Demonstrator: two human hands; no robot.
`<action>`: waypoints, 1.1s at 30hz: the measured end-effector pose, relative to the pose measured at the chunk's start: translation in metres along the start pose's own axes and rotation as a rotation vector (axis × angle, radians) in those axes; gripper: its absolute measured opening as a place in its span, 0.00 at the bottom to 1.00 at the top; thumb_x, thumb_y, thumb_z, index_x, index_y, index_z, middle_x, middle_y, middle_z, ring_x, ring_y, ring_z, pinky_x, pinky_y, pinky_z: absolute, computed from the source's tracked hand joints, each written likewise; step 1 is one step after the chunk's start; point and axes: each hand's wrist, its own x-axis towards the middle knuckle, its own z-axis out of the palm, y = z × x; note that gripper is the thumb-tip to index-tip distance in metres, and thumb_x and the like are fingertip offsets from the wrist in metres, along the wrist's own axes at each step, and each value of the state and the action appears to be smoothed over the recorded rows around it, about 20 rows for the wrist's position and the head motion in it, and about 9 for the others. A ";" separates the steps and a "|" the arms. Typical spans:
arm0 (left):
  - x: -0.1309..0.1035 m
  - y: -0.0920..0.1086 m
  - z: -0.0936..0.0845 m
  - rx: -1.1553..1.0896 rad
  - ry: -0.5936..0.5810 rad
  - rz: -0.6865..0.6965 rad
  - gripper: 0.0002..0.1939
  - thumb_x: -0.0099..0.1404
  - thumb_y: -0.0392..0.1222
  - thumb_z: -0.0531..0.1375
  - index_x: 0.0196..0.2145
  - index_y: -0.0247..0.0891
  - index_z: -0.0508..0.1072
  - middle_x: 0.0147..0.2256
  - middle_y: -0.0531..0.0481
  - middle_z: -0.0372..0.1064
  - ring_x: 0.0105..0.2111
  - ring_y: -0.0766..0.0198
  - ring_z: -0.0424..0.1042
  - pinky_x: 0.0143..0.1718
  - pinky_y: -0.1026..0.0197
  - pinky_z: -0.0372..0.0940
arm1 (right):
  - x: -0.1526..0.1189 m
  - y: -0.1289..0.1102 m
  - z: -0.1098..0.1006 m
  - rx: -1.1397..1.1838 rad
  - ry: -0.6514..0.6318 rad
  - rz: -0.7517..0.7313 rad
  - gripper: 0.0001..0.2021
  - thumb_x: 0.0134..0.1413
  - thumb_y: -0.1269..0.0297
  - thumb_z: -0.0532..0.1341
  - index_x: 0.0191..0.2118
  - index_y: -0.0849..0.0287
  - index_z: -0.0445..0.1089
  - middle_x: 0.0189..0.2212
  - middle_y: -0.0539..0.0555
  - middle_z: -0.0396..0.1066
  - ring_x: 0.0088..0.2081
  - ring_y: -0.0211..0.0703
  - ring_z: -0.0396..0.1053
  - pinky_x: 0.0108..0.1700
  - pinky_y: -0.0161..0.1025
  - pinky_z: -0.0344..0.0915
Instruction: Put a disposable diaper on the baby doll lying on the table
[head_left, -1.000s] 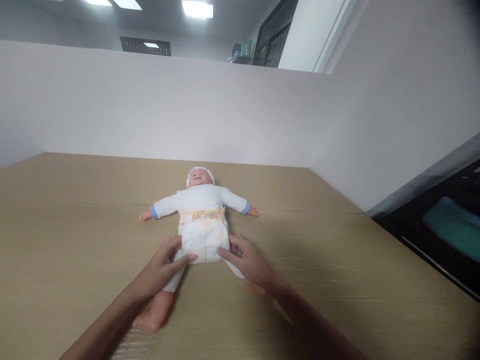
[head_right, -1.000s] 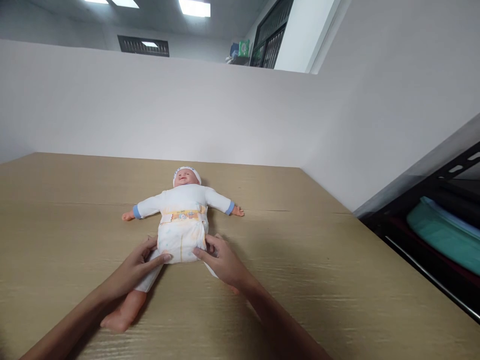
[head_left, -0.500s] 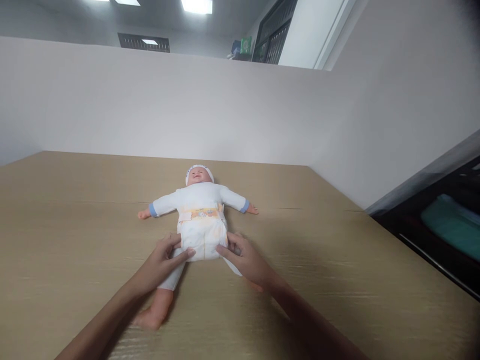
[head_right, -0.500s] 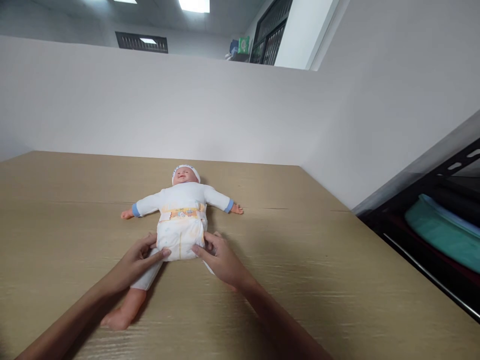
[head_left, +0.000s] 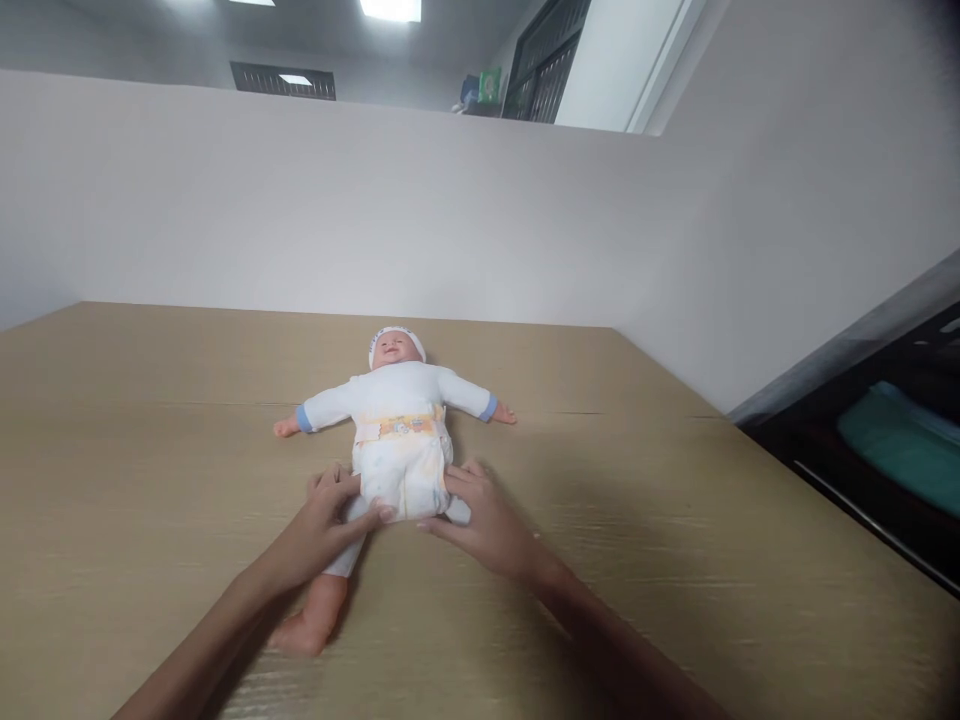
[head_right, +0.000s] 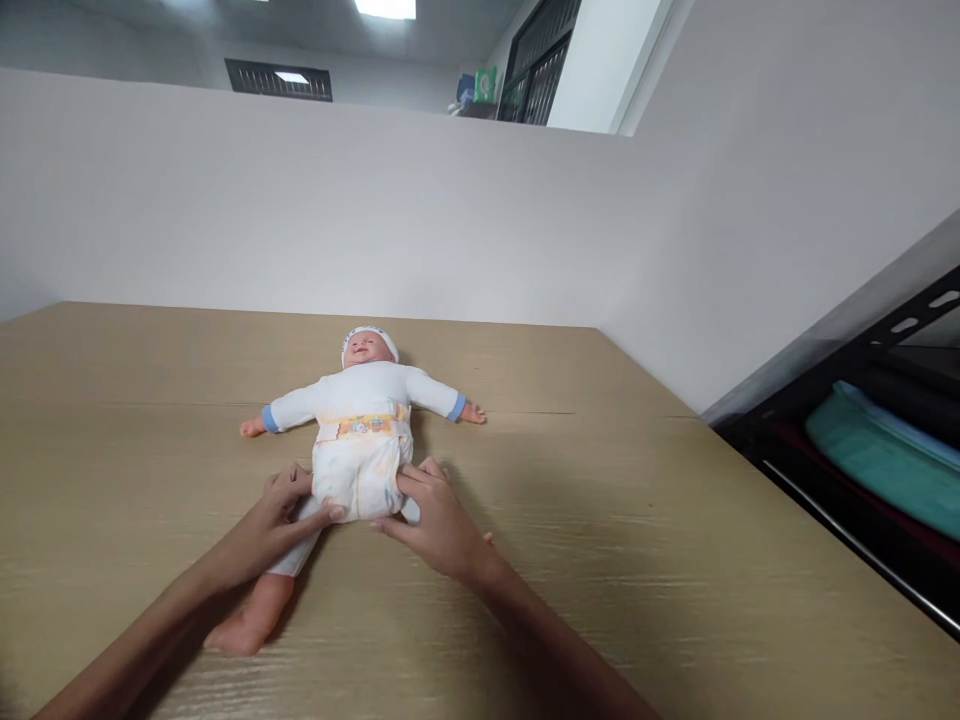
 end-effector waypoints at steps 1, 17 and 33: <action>0.001 0.000 0.000 0.053 -0.015 -0.006 0.22 0.69 0.66 0.67 0.42 0.45 0.84 0.39 0.46 0.69 0.48 0.46 0.65 0.59 0.44 0.59 | 0.000 0.001 0.001 -0.021 0.002 -0.009 0.09 0.63 0.60 0.76 0.40 0.55 0.78 0.42 0.51 0.79 0.45 0.51 0.64 0.50 0.45 0.58; 0.007 0.007 0.001 0.243 -0.058 -0.008 0.10 0.62 0.40 0.65 0.42 0.39 0.80 0.41 0.43 0.66 0.48 0.44 0.64 0.53 0.45 0.62 | -0.002 0.004 -0.002 -0.195 -0.061 0.026 0.11 0.65 0.65 0.74 0.39 0.56 0.71 0.40 0.54 0.72 0.49 0.54 0.65 0.51 0.47 0.61; 0.002 0.001 0.002 0.018 -0.062 -0.031 0.15 0.60 0.35 0.59 0.44 0.40 0.77 0.43 0.46 0.65 0.49 0.47 0.65 0.54 0.45 0.63 | -0.005 0.014 0.003 -0.059 0.011 0.045 0.04 0.69 0.70 0.67 0.43 0.56 0.72 0.39 0.54 0.71 0.48 0.54 0.66 0.50 0.46 0.62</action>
